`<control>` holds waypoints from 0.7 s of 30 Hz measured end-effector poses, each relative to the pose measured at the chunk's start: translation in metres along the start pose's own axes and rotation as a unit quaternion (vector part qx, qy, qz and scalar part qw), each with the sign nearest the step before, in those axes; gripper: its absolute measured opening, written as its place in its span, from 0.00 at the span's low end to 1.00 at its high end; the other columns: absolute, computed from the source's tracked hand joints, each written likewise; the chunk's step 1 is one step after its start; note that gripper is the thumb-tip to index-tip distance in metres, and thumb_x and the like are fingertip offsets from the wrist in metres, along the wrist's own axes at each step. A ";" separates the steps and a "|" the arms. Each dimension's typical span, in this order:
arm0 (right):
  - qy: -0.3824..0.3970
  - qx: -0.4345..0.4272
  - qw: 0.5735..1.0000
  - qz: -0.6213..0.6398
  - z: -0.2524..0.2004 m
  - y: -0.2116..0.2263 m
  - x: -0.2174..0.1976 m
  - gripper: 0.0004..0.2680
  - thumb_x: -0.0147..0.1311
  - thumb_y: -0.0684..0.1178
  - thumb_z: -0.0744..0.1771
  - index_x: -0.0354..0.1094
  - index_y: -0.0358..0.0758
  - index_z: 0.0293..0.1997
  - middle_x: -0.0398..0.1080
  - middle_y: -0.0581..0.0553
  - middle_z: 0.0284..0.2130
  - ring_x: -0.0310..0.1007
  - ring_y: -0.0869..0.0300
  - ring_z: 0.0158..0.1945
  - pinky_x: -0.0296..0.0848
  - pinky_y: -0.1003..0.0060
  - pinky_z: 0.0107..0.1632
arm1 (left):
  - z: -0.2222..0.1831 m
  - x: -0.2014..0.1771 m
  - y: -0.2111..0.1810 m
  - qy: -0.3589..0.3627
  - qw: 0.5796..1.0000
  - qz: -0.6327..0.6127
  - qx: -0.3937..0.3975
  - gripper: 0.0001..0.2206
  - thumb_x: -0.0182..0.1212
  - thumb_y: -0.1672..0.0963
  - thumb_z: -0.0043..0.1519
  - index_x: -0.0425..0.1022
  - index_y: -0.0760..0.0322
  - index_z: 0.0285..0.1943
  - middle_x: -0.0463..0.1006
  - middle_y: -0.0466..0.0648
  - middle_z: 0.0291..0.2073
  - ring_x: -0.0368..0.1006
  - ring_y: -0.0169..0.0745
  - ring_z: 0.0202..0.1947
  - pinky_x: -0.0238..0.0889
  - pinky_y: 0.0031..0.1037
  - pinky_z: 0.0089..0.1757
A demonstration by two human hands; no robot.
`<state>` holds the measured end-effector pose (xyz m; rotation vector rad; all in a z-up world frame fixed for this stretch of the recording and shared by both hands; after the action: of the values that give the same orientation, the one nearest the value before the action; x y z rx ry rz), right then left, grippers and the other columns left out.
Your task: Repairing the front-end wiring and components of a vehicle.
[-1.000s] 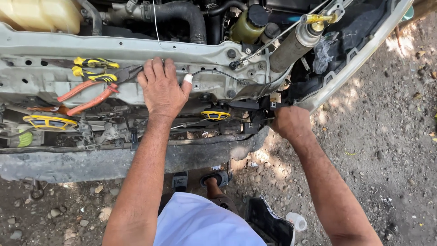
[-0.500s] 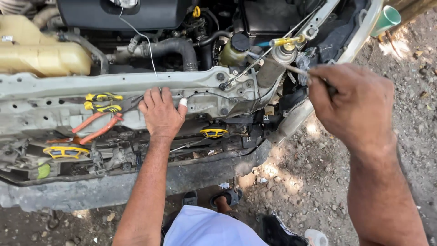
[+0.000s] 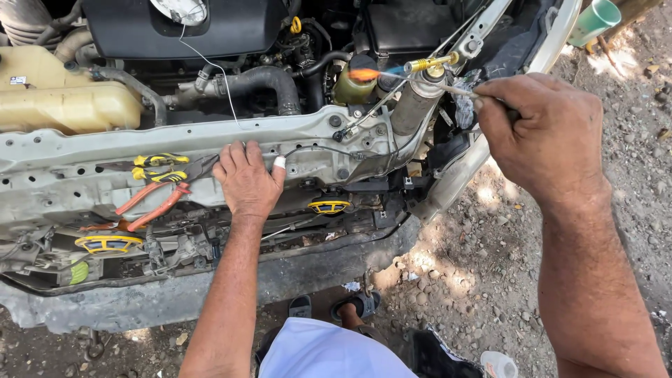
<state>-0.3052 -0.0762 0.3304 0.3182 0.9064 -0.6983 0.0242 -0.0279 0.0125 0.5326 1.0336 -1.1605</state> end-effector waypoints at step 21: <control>-0.023 -0.054 0.998 0.031 0.000 -0.012 0.012 0.01 0.60 0.38 0.70 0.77 0.34 0.44 0.76 0.44 0.35 0.78 0.58 0.37 0.76 0.64 0.41 | -0.002 0.004 0.001 0.000 1.000 0.000 0.008 0.29 0.59 0.43 0.65 0.66 0.68 0.64 0.64 0.59 0.61 0.54 0.59 0.65 0.47 0.53 0.58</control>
<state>-0.3082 -0.0897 0.3207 0.2325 0.8834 -0.5940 0.0248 -0.0284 0.0078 0.5449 1.0253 -1.1705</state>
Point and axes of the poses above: each hand's wrist, its own z-axis towards the middle knuckle, its own x-axis out of the palm, y = z × x, the point moved 4 cm from there along z, towards the middle knuckle
